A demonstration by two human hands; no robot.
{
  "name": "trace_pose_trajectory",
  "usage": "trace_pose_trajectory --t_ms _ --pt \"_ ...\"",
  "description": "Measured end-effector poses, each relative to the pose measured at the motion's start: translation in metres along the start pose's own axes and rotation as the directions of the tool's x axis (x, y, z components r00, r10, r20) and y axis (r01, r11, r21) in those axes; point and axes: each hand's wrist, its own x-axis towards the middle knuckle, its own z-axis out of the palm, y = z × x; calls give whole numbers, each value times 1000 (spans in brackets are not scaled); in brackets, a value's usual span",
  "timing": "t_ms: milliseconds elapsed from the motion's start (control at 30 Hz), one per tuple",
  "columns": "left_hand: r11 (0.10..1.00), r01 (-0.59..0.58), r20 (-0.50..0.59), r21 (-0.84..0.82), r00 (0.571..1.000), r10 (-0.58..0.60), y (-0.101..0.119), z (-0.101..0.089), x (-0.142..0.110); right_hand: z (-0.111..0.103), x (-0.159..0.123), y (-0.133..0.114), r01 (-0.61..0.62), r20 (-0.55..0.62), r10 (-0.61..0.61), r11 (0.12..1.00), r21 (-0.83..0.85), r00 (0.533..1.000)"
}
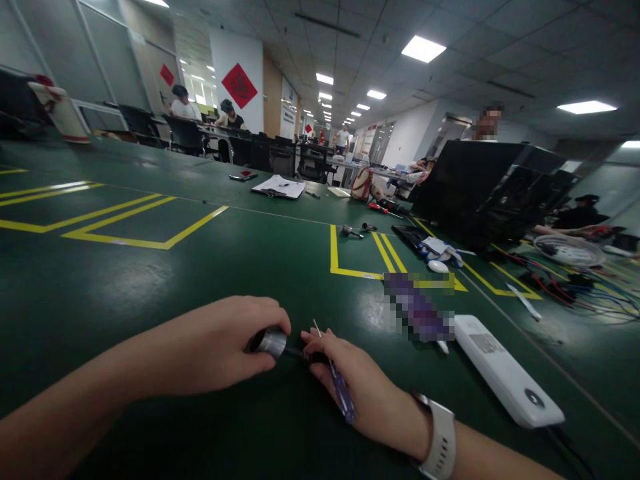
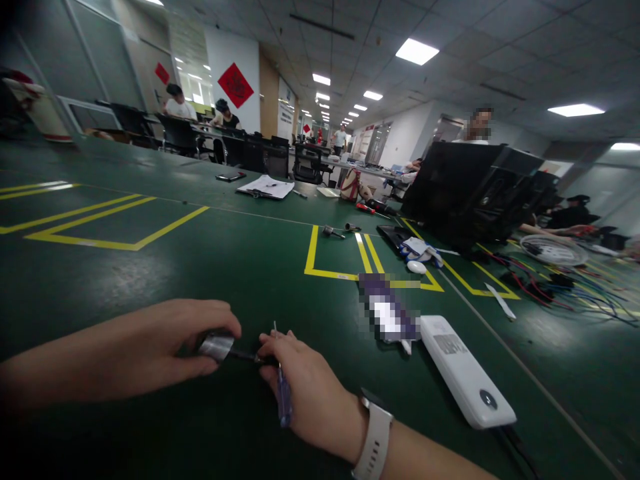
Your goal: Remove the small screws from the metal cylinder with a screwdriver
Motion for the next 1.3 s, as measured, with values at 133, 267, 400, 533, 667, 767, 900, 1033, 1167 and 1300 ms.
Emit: trace_pose_trajectory --t_ms 133,267,400,533,667,767,900,1033,1167,1300 --pt "958 137 43 -252 991 -130 -12 -12 9 -17 0 -2 -68 -126 114 945 320 985" --pt "760 246 31 -602 958 -285 -18 0 24 -29 4 9 -129 -207 365 712 690 908" --pt "497 225 -17 -838 900 -436 -11 17 32 -31 5 19 -193 -186 541 568 800 820" --pt "298 143 -58 -944 816 -575 -6 21 34 -27 6 23 -228 -126 522 562 795 844" --pt "132 19 -68 -991 778 -625 -4 17 35 -23 6 26 -263 -72 495 573 776 866" --pt "-4 -49 -35 -999 780 -625 0 14 34 -22 5 29 -280 -52 471 604 746 880" --pt "-24 -66 -38 -998 796 -604 2 15 31 -22 6 29 -292 -40 460 626 723 887" --pt "53 -47 -69 -997 801 -594 1 18 31 -24 8 24 -351 -13 470 677 647 883" --pt "82 -19 -64 -996 797 -601 8 20 31 -29 6 16 -417 -38 470 813 406 882" --pt "99 25 -42 -995 785 -618 13 22 30 -31 2 14 -404 -104 444 873 274 890"
